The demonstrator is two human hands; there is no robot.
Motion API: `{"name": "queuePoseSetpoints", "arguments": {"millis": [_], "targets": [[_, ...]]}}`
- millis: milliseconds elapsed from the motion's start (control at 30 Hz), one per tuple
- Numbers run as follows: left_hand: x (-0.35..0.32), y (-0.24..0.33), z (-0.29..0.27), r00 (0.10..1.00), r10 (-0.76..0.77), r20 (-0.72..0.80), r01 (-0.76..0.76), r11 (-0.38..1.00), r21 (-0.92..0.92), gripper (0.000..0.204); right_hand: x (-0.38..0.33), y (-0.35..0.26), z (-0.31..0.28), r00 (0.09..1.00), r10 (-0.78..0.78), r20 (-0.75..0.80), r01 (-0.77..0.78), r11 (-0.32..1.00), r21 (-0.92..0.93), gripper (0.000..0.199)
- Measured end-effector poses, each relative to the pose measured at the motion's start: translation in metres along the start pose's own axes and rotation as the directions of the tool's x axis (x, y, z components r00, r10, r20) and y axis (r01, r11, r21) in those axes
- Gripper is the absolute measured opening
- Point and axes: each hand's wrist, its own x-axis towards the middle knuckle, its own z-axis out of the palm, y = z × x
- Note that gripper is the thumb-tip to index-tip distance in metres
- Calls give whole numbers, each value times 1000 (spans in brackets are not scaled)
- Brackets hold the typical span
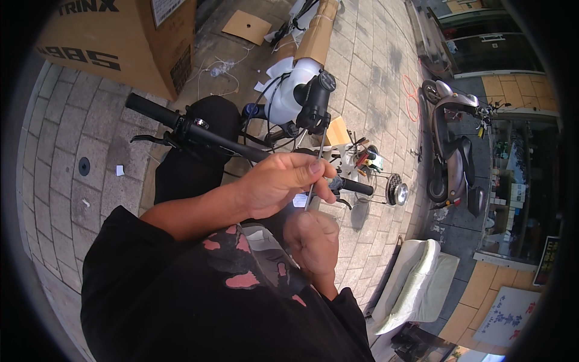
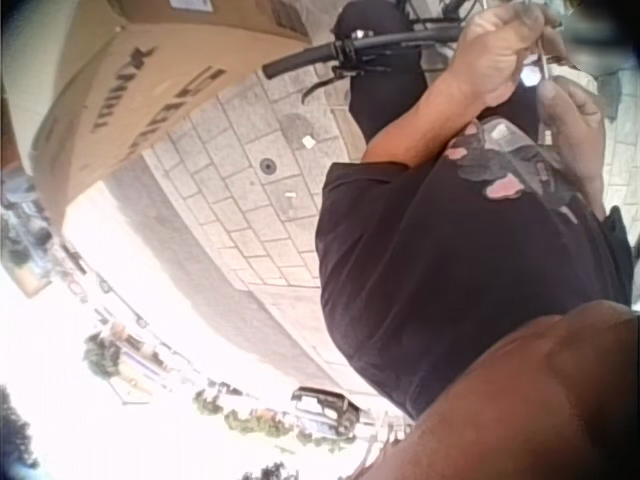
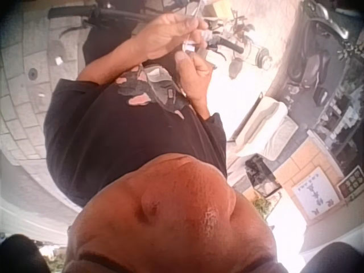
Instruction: The person unpacks a bicycle handlebar from a cardboard box, removes protective wrapping, and uses an Allen key to tighten bolts on the handlebar stem. The person works on the sidewalk next to a street with passing vehicles.
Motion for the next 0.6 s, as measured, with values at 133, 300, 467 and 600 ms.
{"name": "queuePoseSetpoints", "arguments": {"millis": [133,300,467,600], "targets": [[0,2,7,999,39,-22,-37,996,79,30,11,-13,11,668,-719,193,458,191,-868,39],[1,-1,3,999,34,33,-35,999,38,31,-7,12,-6,978,-208,-19,205,974,-100,27],[1,-1,4,998,25,57,-23,999,-33,33,-3,21,5,986,-37,165,-57,848,527,29],[-4,7,6,999,-22,47,29,990,-135,33,2,12,19,974,-199,-111,188,977,-104,25]]}}
